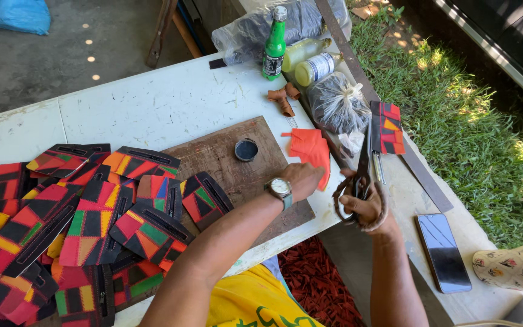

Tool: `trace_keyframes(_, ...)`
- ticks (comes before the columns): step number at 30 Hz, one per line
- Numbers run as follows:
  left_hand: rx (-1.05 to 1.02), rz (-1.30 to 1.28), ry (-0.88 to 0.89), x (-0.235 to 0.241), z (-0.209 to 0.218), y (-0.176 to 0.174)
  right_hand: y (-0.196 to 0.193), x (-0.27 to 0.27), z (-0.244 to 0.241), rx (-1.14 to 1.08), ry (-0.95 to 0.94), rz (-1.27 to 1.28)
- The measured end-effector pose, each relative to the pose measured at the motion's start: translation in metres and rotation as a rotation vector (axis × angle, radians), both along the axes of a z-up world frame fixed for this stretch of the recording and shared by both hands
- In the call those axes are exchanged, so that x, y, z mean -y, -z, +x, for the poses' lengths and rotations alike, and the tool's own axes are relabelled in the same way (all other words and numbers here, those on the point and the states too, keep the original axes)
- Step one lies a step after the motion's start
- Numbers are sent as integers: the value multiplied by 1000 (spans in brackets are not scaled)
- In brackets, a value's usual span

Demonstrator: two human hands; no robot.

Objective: The person pours liquid from a green bottle into a small container, then uses a small red cloth to apply the liquid to the edges of patterned zippered pouches. The person handles each pouch individually, applies the liquid along the zipper area, and places the pouch back on the table.

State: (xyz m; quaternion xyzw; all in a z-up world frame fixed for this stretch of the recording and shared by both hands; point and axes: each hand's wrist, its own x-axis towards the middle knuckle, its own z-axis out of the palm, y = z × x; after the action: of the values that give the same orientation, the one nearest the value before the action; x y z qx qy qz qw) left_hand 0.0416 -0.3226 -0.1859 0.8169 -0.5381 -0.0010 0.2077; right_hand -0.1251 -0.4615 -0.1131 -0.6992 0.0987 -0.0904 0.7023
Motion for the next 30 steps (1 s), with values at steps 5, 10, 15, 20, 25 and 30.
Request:
trace_keyframes(5, -351, -59, -187, -36, -3, -21, 25, -27, -3, -121, 195, 260)
trace_keyframes(10, -690, -711, -214, -65, 8, -42, 25, -54, -11, 61, 169, 361)
trace_keyframes(15, -979, -857, -159, -61, 11, -56, 11, -85, -34, 103, -5, 558)
trace_keyframes(20, -1071, -882, -93, -58, 15, -76, -1, -102, -54, 89, -258, 591)
trace_keyframes(25, -942, -693, 58, -66, 15, -107, 0, -107, -54, 28, -237, 545)
trace_keyframes(30, -770, -474, 169, -78, 13, -127, 10, -109, -47, 87, -157, 331)
